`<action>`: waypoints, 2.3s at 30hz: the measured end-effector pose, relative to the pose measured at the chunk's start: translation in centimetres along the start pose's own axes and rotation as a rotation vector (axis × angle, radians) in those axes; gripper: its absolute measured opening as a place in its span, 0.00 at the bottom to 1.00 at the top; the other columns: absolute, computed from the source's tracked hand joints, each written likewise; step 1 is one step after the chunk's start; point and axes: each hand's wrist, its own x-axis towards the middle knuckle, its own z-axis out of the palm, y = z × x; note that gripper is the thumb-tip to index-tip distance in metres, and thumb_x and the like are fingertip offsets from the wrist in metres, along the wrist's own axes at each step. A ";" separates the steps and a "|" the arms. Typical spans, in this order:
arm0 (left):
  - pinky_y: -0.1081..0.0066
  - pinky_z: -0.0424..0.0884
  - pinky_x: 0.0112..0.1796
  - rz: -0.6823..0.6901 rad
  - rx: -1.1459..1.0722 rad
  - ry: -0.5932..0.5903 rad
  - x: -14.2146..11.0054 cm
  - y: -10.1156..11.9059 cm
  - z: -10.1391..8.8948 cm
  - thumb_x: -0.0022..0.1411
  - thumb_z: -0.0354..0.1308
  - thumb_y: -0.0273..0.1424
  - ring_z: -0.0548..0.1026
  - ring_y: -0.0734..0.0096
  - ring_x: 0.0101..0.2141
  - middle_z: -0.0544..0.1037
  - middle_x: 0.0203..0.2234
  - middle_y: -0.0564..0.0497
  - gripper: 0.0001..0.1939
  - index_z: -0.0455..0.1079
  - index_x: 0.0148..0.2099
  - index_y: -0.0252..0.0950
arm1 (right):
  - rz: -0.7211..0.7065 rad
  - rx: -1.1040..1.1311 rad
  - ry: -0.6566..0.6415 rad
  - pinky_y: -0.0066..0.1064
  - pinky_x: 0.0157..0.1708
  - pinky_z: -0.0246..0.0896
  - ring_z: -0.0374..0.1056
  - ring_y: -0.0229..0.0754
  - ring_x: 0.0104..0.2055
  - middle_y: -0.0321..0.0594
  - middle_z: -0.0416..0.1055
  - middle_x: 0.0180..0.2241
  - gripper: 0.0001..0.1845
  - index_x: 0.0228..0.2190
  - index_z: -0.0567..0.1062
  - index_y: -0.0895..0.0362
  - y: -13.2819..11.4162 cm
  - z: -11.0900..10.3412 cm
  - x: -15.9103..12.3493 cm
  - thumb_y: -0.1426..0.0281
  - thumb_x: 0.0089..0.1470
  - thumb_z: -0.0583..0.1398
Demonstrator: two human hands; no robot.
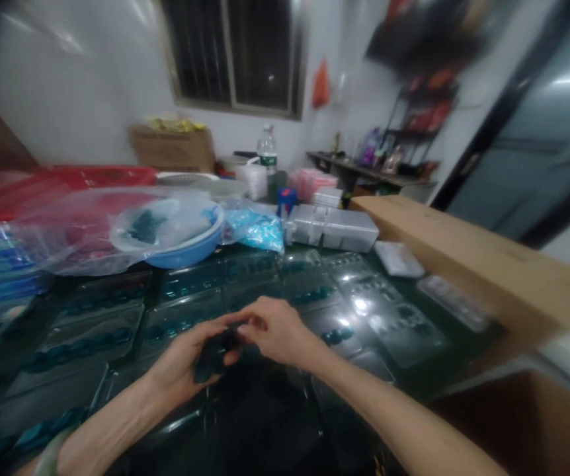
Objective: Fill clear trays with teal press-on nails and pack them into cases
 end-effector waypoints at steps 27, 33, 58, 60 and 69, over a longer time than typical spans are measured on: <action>0.79 0.52 0.15 -0.062 0.095 0.072 -0.9 -1.7 2.1 0.51 0.52 0.45 0.66 0.76 0.17 0.66 0.15 0.54 0.18 0.65 0.27 0.33 | 0.310 0.537 0.143 0.25 0.21 0.58 0.64 0.35 0.23 0.34 0.67 0.24 0.03 0.24 0.71 0.56 -2.3 3.5 -2.8 0.70 0.45 0.57; 0.79 0.53 0.14 -0.066 0.077 0.152 -1.0 -1.7 2.2 0.50 0.55 0.43 0.66 0.76 0.16 0.67 0.14 0.54 0.16 0.66 0.27 0.33 | 0.290 0.364 0.215 0.24 0.21 0.53 0.60 0.34 0.21 0.32 0.64 0.20 0.05 0.21 0.67 0.56 -1.7 4.3 -2.8 0.70 0.45 0.56; 0.80 0.52 0.16 -0.073 0.090 0.141 -0.3 -1.1 0.8 0.43 0.63 0.34 0.61 0.82 0.16 0.66 0.13 0.55 0.11 0.67 0.23 0.32 | 0.616 1.182 0.165 0.20 0.12 0.36 0.47 0.27 0.15 0.25 0.52 0.13 0.07 0.20 0.62 0.57 -1.9 2.9 -2.7 0.71 0.40 0.58; 0.81 0.56 0.18 -0.085 0.027 0.147 -0.3 -1.0 1.2 0.43 0.63 0.33 0.63 0.81 0.18 0.66 0.14 0.56 0.10 0.67 0.23 0.33 | 0.633 1.285 0.139 0.19 0.12 0.34 0.44 0.27 0.14 0.23 0.49 0.13 0.10 0.25 0.61 0.55 -1.9 2.7 -2.8 0.71 0.39 0.59; 0.83 0.52 0.14 -0.176 0.023 0.205 1.4 -1.3 1.7 0.44 0.63 0.34 0.63 0.82 0.16 0.66 0.15 0.56 0.11 0.67 0.26 0.33 | 0.263 0.590 0.309 0.25 0.25 0.55 0.60 0.32 0.26 0.34 0.64 0.30 0.13 0.39 0.68 0.52 -0.4 2.2 -4.2 0.71 0.47 0.56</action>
